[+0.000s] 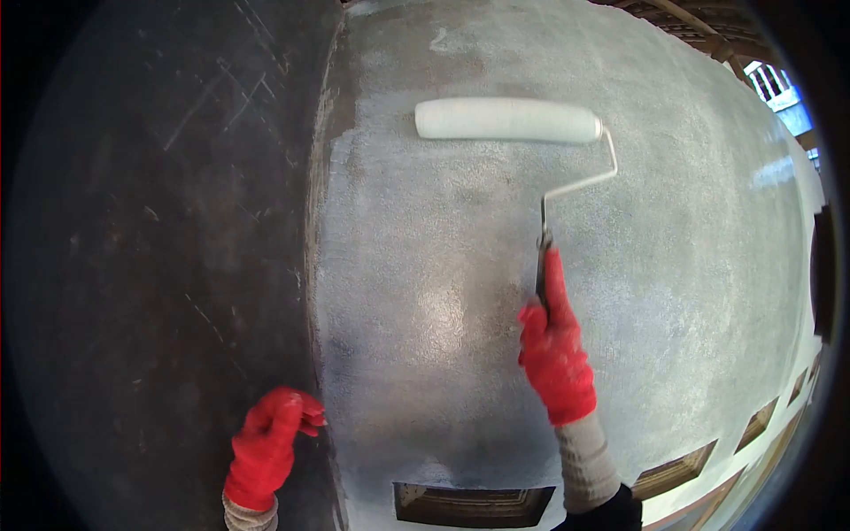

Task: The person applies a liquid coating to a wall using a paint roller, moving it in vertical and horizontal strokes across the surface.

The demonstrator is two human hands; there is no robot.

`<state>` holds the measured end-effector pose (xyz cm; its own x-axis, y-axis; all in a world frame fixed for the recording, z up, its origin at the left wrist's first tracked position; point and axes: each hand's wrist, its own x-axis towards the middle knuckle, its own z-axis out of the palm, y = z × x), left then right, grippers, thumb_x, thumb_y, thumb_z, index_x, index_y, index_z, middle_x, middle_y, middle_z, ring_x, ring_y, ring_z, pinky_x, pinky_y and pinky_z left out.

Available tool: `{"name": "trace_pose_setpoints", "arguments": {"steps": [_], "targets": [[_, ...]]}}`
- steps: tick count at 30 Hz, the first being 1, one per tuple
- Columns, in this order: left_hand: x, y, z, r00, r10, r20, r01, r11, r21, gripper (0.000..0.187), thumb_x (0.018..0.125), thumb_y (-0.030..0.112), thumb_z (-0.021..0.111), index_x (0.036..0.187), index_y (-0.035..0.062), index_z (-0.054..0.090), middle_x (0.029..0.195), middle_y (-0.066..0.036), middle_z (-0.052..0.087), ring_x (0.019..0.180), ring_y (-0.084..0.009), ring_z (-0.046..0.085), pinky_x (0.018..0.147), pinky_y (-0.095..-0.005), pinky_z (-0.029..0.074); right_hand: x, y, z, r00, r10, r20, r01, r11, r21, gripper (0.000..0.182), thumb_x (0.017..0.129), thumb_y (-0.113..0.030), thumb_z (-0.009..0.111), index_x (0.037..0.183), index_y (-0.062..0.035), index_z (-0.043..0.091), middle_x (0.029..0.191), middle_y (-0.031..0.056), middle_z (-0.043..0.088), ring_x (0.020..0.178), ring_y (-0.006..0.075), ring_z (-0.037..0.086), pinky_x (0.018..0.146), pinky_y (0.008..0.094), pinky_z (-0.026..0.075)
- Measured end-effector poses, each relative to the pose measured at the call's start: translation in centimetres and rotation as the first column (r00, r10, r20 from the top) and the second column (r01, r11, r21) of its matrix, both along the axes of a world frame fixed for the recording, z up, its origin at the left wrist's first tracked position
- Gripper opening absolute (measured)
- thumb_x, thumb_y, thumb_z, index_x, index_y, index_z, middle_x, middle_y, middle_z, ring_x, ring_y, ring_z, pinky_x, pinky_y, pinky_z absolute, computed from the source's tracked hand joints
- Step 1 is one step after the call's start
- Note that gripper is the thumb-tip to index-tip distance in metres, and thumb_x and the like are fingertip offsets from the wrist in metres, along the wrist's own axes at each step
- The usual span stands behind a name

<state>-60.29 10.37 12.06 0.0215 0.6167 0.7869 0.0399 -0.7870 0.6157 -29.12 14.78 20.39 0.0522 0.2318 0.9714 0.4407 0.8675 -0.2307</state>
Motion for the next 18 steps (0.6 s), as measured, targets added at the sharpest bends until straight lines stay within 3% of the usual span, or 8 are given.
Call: {"name": "trace_pose_setpoints", "arguments": {"steps": [4,5,7,9,10,12,14,18], "targets": [[0.0,-0.8,-0.1,0.996,0.041,0.075,-0.042,0.999,0.011,0.025,0.097,0.022,0.05,0.091,-0.0005,0.061,0.089,-0.009,0.062,0.079,-0.0172,0.06,0.068,-0.0294,0.049,-0.2,-1.2,-9.0,0.982,-0.183,0.046,0.185,0.982,-0.045,0.06,0.096,-0.009,0.041,0.15,-0.0112,0.016,0.091,0.0063,0.059,0.061,0.0126,0.051,0.06,0.0272,0.048],[0.0,-0.9,-0.1,0.996,0.062,0.07,-0.064,0.997,0.03,0.025,0.097,0.021,0.051,0.09,-0.0007,0.061,0.088,-0.009,0.062,0.078,-0.017,0.06,0.067,-0.0294,0.049,-0.7,-1.8,-10.9,0.985,-0.172,0.01,0.172,0.976,-0.13,0.06,0.095,-0.006,0.04,0.15,-0.0107,0.016,0.104,0.0116,0.059,0.064,0.0144,0.053,0.063,0.0285,0.049],[0.2,-1.0,0.0,0.991,0.101,0.087,-0.105,0.993,0.044,0.025,0.096,0.021,0.051,0.089,-0.0009,0.061,0.087,-0.009,0.062,0.078,-0.0166,0.06,0.067,-0.0292,0.049,-1.4,-1.8,-11.3,0.986,-0.163,-0.035,0.151,0.962,-0.227,0.061,0.093,-0.003,0.039,0.15,-0.0103,0.016,0.118,0.017,0.059,0.067,0.0162,0.056,0.066,0.0298,0.049],[0.4,-1.2,-0.1,0.986,0.133,0.101,-0.138,0.989,0.049,0.025,0.096,0.02,0.051,0.088,-0.0011,0.061,0.086,-0.009,0.062,0.077,-0.0163,0.059,0.066,-0.029,0.048,-1.5,-1.4,-7.5,0.984,-0.178,-0.009,0.175,0.974,-0.144,0.064,0.091,0.0,0.039,0.15,-0.0098,0.015,0.136,0.0216,0.048,0.07,0.0169,0.058,0.068,0.0301,0.05],[0.4,-1.2,-0.2,0.983,0.158,0.093,-0.164,0.985,0.061,0.025,0.096,0.02,0.051,0.086,-0.0012,0.06,0.084,-0.009,0.061,0.076,-0.0159,0.059,0.065,-0.0288,0.048,-1.5,-0.9,-4.7,0.987,-0.156,0.025,0.157,0.987,-0.023,0.065,0.091,0.002,0.039,0.15,-0.0102,0.015,0.132,0.0204,0.051,0.07,0.0165,0.058,0.068,0.0304,0.051],[0.4,-1.4,-0.2,0.98,0.182,0.078,-0.187,0.98,0.067,0.025,0.096,0.019,0.051,0.085,-0.0013,0.06,0.083,-0.009,0.061,0.075,-0.0156,0.058,0.064,-0.0287,0.047,-0.8,0.1,-0.4,0.984,-0.177,0.027,0.178,0.983,-0.051,0.065,0.091,0.002,0.039,0.15,-0.0106,0.015,0.132,0.0203,0.051,0.069,0.0167,0.058,0.069,0.0305,0.051],[0.5,-1.7,-0.3,0.966,0.241,0.098,-0.25,0.963,0.096,0.026,0.096,0.02,0.051,0.083,-0.001,0.059,0.081,-0.009,0.06,0.073,-0.015,0.057,0.064,-0.0279,0.046,-0.6,0.2,-0.6,0.98,-0.196,0.031,0.198,0.977,-0.082,0.066,0.09,0.003,0.039,0.15,-0.011,0.015,0.132,0.0201,0.051,0.069,0.0169,0.058,0.069,0.0307,0.051],[0.5,-2.3,-0.3,0.964,0.253,0.08,-0.261,0.959,0.114,0.027,0.096,0.021,0.05,0.082,-0.0005,0.058,0.08,-0.008,0.06,0.071,-0.0147,0.055,0.063,-0.0274,0.045,-0.3,-0.6,-7.0,0.973,-0.227,0.05,0.229,0.973,-0.04,0.067,0.09,0.006,0.04,0.15,-0.0115,0.015,0.131,0.0202,0.053,0.067,0.0166,0.058,0.069,0.0306,0.051]]}}
